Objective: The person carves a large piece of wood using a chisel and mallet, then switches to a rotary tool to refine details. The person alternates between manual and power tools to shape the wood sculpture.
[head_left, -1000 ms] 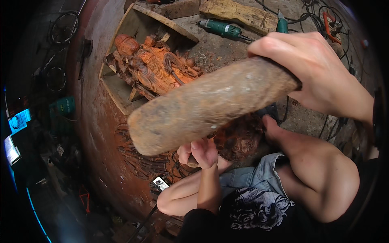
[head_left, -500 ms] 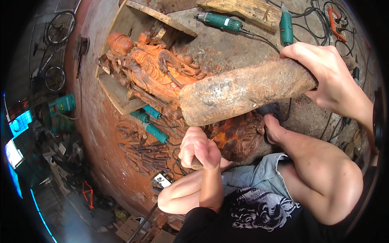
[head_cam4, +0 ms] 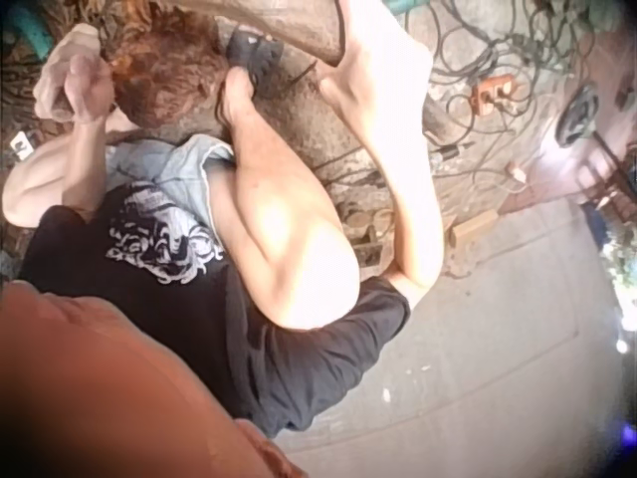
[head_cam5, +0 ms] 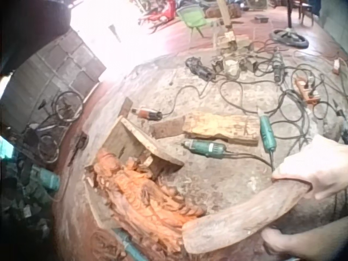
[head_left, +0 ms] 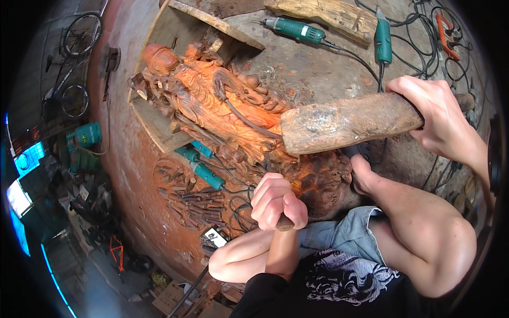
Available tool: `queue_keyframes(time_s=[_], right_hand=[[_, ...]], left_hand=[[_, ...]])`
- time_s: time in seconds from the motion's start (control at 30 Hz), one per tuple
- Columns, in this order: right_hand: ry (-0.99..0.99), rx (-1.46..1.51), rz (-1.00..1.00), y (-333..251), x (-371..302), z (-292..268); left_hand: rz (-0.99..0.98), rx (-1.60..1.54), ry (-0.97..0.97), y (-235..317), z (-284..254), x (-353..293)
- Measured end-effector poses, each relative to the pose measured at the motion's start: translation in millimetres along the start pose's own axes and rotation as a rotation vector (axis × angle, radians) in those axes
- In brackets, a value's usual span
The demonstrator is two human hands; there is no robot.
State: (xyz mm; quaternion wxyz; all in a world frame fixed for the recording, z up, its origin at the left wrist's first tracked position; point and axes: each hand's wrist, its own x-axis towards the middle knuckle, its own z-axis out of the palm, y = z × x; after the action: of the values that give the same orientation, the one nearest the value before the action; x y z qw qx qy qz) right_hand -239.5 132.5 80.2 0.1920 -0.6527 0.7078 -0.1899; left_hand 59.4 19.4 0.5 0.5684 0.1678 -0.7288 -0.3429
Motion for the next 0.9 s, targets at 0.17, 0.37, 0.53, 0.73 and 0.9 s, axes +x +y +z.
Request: queue_keyframes(time_s=[0.17,0.37,0.53,0.73,0.9], right_hand=[[-0.018,0.017,0.028,4,-11,-3],[-0.032,0.053,0.034,4,-11,2],[-0.014,0.049,0.032,3,-16,4],[0.206,-0.149,-0.260,-24,-22,2],[0.467,-0.470,-0.446,-66,-7,-12]], left_hand=[[-0.039,-0.028,0.005,1,6,0],[-0.008,0.000,0.000,-3,6,-1],[0.032,0.068,-0.112,-2,9,0],[-0.001,0.024,0.055,-4,9,-1],[-0.185,0.023,0.114,3,-6,0]])
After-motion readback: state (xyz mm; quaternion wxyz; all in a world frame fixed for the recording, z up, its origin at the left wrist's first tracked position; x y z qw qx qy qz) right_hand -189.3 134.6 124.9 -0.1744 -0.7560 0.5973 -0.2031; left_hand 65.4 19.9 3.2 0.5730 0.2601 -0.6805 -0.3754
